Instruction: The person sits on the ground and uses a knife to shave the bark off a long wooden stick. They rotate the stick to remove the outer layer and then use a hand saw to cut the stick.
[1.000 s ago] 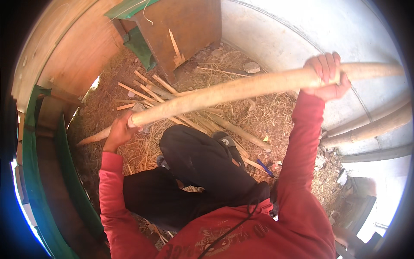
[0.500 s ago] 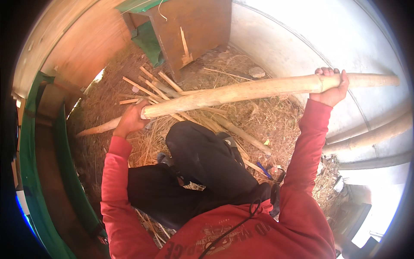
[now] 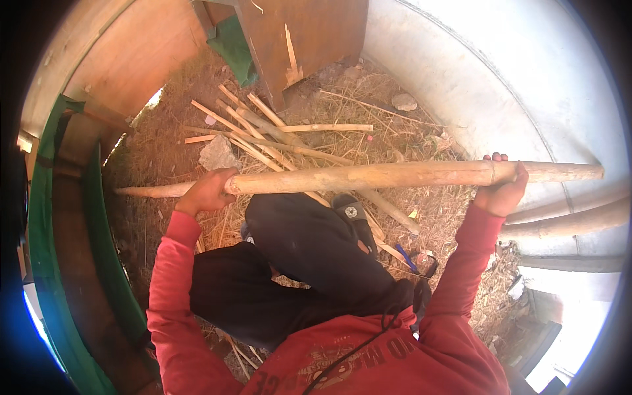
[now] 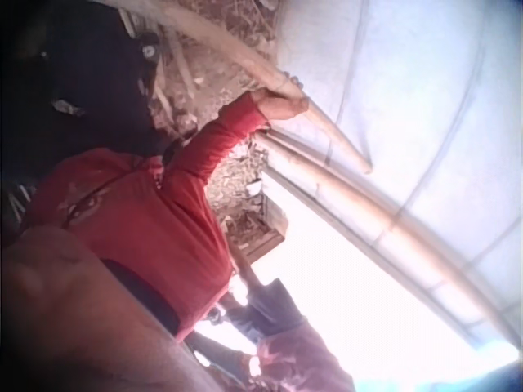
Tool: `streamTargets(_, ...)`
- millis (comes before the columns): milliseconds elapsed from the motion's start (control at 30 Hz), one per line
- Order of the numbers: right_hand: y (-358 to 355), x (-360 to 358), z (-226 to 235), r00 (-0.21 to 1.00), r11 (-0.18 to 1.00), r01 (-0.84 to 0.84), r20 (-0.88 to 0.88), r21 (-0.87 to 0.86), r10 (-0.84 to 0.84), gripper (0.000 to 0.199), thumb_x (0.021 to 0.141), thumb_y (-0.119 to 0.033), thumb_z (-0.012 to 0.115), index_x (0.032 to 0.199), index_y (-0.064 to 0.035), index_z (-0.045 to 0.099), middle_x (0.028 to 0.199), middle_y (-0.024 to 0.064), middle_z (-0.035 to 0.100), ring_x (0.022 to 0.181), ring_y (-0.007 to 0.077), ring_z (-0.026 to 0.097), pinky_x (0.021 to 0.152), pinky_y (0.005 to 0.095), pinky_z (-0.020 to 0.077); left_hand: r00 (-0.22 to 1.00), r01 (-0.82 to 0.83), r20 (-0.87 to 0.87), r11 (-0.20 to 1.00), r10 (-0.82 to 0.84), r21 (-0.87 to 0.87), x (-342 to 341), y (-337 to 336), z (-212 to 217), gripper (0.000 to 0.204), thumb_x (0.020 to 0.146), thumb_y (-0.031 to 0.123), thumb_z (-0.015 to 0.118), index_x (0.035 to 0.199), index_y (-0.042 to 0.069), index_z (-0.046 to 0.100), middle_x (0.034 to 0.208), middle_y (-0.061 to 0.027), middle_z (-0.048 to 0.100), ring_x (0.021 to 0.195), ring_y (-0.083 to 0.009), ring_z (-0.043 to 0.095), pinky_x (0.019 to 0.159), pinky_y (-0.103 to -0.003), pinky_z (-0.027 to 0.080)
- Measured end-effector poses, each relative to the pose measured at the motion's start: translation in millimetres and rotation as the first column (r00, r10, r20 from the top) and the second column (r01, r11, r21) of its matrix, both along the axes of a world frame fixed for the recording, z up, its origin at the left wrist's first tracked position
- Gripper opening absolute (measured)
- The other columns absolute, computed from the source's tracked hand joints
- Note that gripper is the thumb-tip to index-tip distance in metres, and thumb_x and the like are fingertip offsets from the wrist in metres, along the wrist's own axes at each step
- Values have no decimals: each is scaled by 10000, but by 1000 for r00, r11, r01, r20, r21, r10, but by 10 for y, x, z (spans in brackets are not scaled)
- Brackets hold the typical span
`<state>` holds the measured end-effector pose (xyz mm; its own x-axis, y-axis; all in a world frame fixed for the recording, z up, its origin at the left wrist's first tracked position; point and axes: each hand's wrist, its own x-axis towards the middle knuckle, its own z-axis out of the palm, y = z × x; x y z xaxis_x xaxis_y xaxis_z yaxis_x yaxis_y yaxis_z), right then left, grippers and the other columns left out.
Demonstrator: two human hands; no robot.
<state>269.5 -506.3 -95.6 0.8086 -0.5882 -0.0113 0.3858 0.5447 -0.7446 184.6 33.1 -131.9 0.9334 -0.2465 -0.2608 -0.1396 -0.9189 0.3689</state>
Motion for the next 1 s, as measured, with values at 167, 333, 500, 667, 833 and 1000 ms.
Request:
streamTargets(167, 290, -5, -207, 948, 960, 262, -162, -97, -275, 345, 922, -271, 485, 1114, -11, 364, 942, 130, 497, 758, 255, 538, 688, 501, 519, 997, 13, -77, 987, -1, 158, 11, -88, -38, 626, 709, 144, 743, 1282, 133, 491, 1202, -213, 567, 1118, -404, 534, 944, -472, 434)
streamTargets(333, 30, -40, -708, 920, 949, 303, -232, -92, -316, 415, 935, -250, 535, 1198, -2, 332, 910, 143, 524, 694, 220, 562, 601, 398, 559, 999, -39, 22, 995, 37, 87, -170, -16, -59, 685, 719, 151, 772, 1334, 158, 471, 1237, -183, 564, 1151, -381, 528, 977, -451, 424)
streamTargets(500, 163, -61, -649, 872, 923, 325, -312, -206, -376, 725, 948, -290, 540, 1438, 44, 124, 975, 189, 547, 737, 244, 599, 638, 372, 569, 993, -109, -48, 992, 107, -56, -436, 48, 74, 722, 727, 143, 783, 1371, 145, 456, 1244, -166, 577, 1160, -337, 545, 998, -424, 425)
streamTargets(667, -87, -187, -1066, 726, 880, 302, -509, -368, -462, 707, 922, -388, 583, 1302, 137, 299, 996, 256, 585, 773, 305, 641, 709, 386, 586, 954, -278, -169, 944, 249, -180, -682, 113, 245, 747, 734, 160, 785, 1396, 156, 439, 1175, -174, 611, 1071, -284, 611, 938, -390, 476)
streamTargets(833, -623, -230, -2215, 644, 872, 206, -610, -443, -462, 716, 879, -392, 645, 1287, 123, 361, 1061, 245, 598, 897, 316, 644, 779, 386, 563, 800, -600, -183, 760, 572, -248, -1065, 315, 666, 635, 821, 218, 729, 1364, 44, 449, 1091, -141, 641, 965, -246, 652, 841, -344, 508)
streamTargets(1000, -753, -175, -2770, 223, 735, 181, -701, -653, -678, 682, 853, -384, 687, 1270, 77, 409, 1052, 248, 628, 899, 324, 654, 764, 401, 561, -71, -526, 441, 342, 895, -779, -2145, 678, 1518, 546, 971, 297, 494, 1411, 58, 275, 1180, -176, 607, 969, -261, 658, 794, -327, 501)
